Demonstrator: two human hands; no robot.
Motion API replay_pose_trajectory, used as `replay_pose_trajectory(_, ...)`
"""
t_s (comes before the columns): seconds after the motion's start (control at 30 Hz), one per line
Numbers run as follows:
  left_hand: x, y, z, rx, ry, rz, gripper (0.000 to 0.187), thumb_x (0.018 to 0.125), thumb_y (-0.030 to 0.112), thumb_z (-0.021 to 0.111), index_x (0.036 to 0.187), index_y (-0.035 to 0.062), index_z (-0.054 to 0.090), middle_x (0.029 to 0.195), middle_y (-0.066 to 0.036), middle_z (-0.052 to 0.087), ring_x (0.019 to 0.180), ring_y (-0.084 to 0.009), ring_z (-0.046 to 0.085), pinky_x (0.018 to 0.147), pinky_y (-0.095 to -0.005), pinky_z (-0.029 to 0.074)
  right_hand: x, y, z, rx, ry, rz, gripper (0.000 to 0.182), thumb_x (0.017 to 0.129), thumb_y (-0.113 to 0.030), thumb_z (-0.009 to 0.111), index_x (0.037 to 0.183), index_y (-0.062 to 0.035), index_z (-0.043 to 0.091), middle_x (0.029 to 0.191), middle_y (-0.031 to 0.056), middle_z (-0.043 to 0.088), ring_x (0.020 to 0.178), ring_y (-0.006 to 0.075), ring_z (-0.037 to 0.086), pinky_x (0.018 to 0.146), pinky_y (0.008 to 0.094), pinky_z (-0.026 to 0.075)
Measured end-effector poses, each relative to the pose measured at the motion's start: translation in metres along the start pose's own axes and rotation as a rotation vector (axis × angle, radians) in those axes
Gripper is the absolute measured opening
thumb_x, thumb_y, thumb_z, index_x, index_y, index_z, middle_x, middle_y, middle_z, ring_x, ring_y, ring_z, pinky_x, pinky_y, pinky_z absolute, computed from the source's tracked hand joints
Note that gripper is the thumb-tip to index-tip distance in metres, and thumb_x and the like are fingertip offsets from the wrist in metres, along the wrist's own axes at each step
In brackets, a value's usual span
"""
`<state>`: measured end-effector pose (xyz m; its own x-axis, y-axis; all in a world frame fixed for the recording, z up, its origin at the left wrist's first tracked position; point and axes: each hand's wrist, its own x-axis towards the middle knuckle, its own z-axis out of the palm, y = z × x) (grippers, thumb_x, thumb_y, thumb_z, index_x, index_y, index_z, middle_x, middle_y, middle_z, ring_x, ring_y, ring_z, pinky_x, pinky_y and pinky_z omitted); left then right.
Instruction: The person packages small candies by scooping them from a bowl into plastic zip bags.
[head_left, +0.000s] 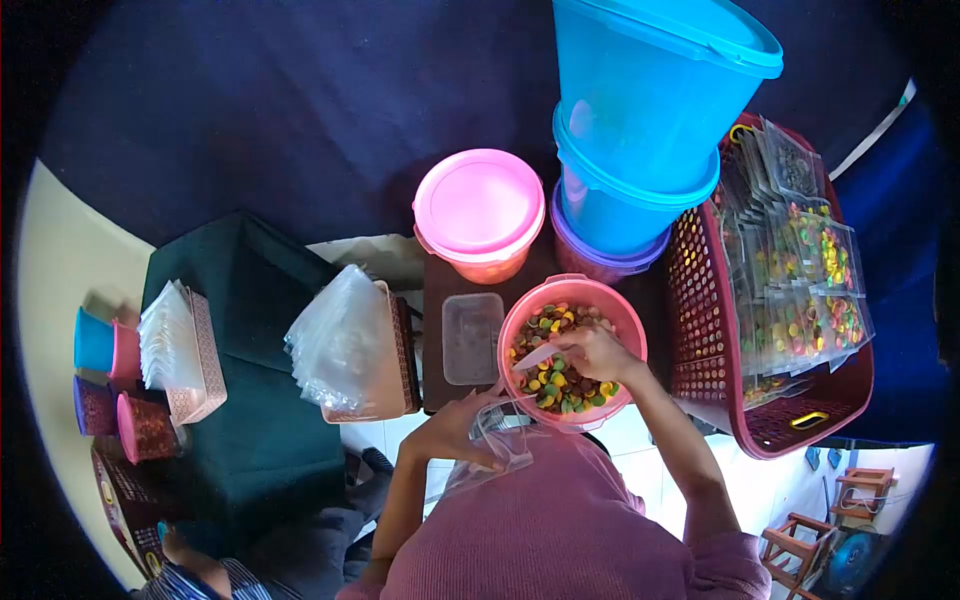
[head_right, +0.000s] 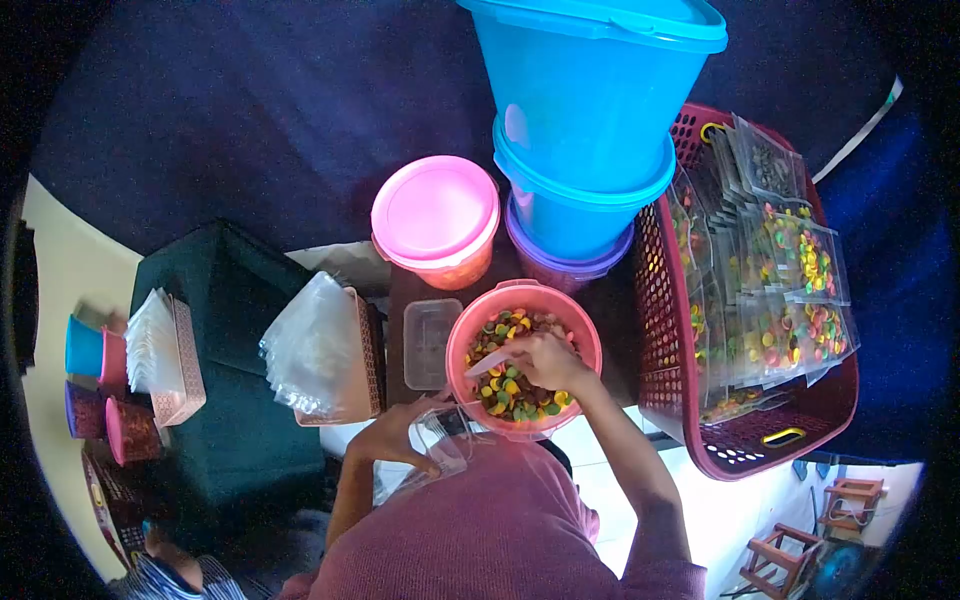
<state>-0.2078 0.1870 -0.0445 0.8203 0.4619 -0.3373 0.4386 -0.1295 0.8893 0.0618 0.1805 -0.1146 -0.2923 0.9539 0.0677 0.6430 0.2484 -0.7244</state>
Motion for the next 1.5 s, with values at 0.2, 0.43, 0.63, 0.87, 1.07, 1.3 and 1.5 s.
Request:
replay_pose_trajectory(0.2, -0.001, -0.006, 0.014, -0.023, 0.096, -0.009, 0.099, 0.042, 0.038, 0.078, 0.123, 0.0039, 0.034, 0.122, -0.016, 0.041, 0.113, -0.0298, 0.039, 0.098, -0.0389, 0.025, -0.018, -0.005, -0.028, -0.054, -0.321, 0.225, 0.025, 0.076, -0.024, 0.053, 0.097, -0.0106, 0.058, 0.076, 0.0109, 0.061, 0.080, 0.0241, 0.057, 0.075, 0.0368, 0.038)
replay_pose_trajectory(0.43, -0.010, 0.000, 0.029, -0.118, 0.383, 0.077, 0.103, 0.036, 0.030, 0.082, 0.124, 0.0047, 0.034, 0.128, -0.016, 0.034, 0.118, -0.0268, 0.033, 0.098, -0.0354, 0.025, -0.017, 0.011, -0.008, -0.096, -0.364, 0.344, 0.036, 0.081, -0.037, 0.040, 0.092, -0.0077, 0.057, 0.082, 0.0149, 0.059, 0.078, 0.0309, 0.057, 0.072, 0.0400, 0.043)
replay_pose_trajectory(0.63, -0.026, 0.000, 0.033, -0.114, 0.597, 0.116, 0.108, 0.035, 0.028, 0.084, 0.125, 0.0014, 0.030, 0.127, -0.016, 0.036, 0.117, -0.0245, 0.036, 0.097, -0.0331, 0.026, -0.013, 0.018, -0.007, -0.035, -0.183, 0.315, 0.040, 0.085, -0.034, 0.035, 0.076, -0.0018, 0.058, 0.074, 0.0196, 0.058, 0.073, 0.0341, 0.056, 0.067, 0.0419, 0.042)
replay_pose_trajectory(0.87, -0.032, 0.007, 0.026, -0.025, 0.646, 0.081, 0.107, 0.037, 0.029, 0.083, 0.125, 0.0015, 0.029, 0.121, -0.015, 0.043, 0.111, -0.0257, 0.042, 0.095, -0.0336, 0.030, -0.012, -0.001, -0.019, 0.168, -0.068, 0.389, 0.038, 0.085, -0.033, 0.039, 0.078, -0.0006, 0.058, 0.062, 0.0169, 0.057, 0.063, 0.0294, 0.059, 0.060, 0.0371, 0.044)
replay_pose_trajectory(1.07, -0.009, 0.002, 0.011, 0.320, 0.601, 0.068, 0.108, 0.044, 0.042, 0.077, 0.127, 0.0006, 0.023, 0.130, -0.017, 0.029, 0.121, -0.0286, 0.027, 0.100, -0.0427, 0.017, -0.016, -0.032, -0.048, 0.155, 0.081, 0.472, 0.037, 0.083, -0.033, 0.040, 0.083, -0.0006, 0.057, 0.072, 0.0203, 0.058, 0.073, 0.0332, 0.057, 0.065, 0.0380, 0.043)
replay_pose_trajectory(1.3, 0.024, 0.012, 0.006, 0.467, 0.526, 0.120, 0.109, 0.052, 0.054, 0.067, 0.130, 0.0002, 0.013, 0.136, -0.016, 0.015, 0.127, -0.0279, 0.011, 0.101, -0.0466, 0.004, -0.025, -0.067, -0.067, 0.008, 0.170, 0.407, 0.028, 0.078, -0.023, 0.043, 0.082, 0.0011, 0.056, 0.059, 0.0133, 0.055, 0.052, 0.0230, 0.056, 0.052, 0.0318, 0.043)
replay_pose_trajectory(1.5, 0.035, 0.020, 0.007, 0.502, 0.437, 0.140, 0.111, 0.051, 0.059, 0.064, 0.130, 0.0004, 0.013, 0.135, -0.017, 0.015, 0.127, -0.0273, 0.013, 0.100, -0.0487, 0.006, -0.025, -0.103, -0.069, -0.144, -0.099, 0.366, 0.026, 0.068, -0.019, 0.048, 0.087, -0.0031, 0.051, 0.075, 0.0168, 0.058, 0.075, 0.0327, 0.056, 0.067, 0.0405, 0.044)
